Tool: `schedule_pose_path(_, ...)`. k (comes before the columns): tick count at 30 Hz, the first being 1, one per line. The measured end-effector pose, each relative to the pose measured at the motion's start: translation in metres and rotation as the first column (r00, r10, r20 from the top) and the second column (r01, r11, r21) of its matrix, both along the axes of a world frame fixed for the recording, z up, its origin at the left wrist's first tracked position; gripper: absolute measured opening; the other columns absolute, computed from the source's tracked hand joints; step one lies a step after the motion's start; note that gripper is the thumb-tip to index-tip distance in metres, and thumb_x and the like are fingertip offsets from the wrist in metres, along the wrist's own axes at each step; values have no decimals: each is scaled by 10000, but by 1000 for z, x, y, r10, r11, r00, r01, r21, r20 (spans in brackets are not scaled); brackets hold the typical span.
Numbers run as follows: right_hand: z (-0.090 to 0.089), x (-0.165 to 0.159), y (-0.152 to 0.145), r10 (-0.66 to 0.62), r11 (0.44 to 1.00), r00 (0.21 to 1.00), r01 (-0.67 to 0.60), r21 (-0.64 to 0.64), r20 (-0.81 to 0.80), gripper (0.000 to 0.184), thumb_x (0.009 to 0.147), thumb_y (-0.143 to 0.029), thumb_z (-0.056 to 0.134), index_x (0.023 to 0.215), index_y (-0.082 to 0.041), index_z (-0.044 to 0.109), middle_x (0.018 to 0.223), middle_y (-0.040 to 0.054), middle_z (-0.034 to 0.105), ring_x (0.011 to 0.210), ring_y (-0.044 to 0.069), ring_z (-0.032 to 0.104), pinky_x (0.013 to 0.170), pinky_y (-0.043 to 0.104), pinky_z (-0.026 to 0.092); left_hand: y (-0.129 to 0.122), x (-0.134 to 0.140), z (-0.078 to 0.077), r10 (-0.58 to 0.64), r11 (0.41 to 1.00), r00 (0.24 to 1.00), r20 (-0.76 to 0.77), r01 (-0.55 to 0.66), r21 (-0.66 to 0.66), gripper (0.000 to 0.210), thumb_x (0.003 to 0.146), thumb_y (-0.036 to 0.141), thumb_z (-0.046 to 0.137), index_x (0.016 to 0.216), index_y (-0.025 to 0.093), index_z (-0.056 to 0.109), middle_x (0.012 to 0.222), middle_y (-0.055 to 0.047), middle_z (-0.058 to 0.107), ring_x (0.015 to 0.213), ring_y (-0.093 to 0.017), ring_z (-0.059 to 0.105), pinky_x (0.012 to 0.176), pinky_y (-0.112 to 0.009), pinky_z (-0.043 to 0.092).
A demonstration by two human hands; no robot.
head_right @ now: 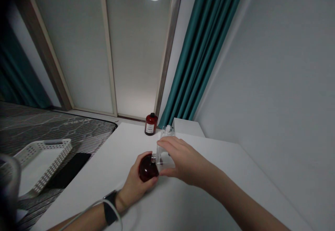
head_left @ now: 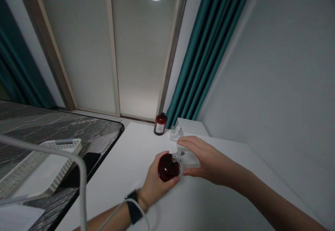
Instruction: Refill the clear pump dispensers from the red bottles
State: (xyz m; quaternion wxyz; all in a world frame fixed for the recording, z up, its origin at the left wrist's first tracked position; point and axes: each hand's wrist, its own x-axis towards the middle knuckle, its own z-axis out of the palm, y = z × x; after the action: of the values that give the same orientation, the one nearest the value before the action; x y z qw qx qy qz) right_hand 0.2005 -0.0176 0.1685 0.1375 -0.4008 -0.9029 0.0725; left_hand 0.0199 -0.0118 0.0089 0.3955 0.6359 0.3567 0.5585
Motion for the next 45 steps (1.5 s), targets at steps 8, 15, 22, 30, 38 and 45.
schedule_pose_path(8,0,1,1,8,1000,1000,-8,-8,5,717,703,-249,842,1337,-216,510,1363,140,570,1280,291,521,1075,485,437,0,-1,2,-6,1000,1000,6,6,-6,650,651,245,741,1249,169,497,1183,-107,630,1080,-280,631,995,-439,504)
schedule_pose_path(15,1,0,1,4,1000,1000,-4,-12,28,735,689,-228,854,1333,-181,503,1368,148,565,1283,285,512,1085,477,432,0,0,2,-6,1000,1000,-1,6,6,646,654,221,736,1249,172,488,1180,-105,625,1082,-280,627,998,-449,496)
schedule_pose_path(22,2,0,1,3,1000,999,-3,-13,32,733,684,-235,859,1329,-178,515,1360,150,572,1280,287,514,1083,469,433,0,-1,1,-33,999,999,-9,33,1,648,678,254,733,1260,167,463,1202,-117,602,1104,-286,604,1012,-465,473)
schedule_pose_path(30,1,1,1,8,1000,999,-8,-10,45,751,674,-251,869,1327,-145,513,1358,158,569,1284,278,507,1089,452,427,0,-1,0,-46,998,999,-10,46,-33,662,666,234,724,1265,170,450,1205,-112,597,1107,-285,597,1017,-466,464)
schedule_pose_path(38,1,1,3,22,1000,998,-22,-2,52,762,676,-256,869,1337,-141,509,1366,163,566,1295,282,500,1098,458,422,0,0,1,-49,998,999,-3,48,-31,654,665,233,728,1258,175,458,1190,-100,608,1095,-276,603,1007,-443,476)
schedule_pose_path(45,1,2,3,39,999,998,-40,11,50,759,684,-266,862,1351,-172,512,1365,160,573,1295,290,505,1093,475,427,0,-1,-2,-60,998,998,0,60,-31,663,660,219,732,1261,174,456,1194,-94,608,1102,-269,604,1014,-428,476)
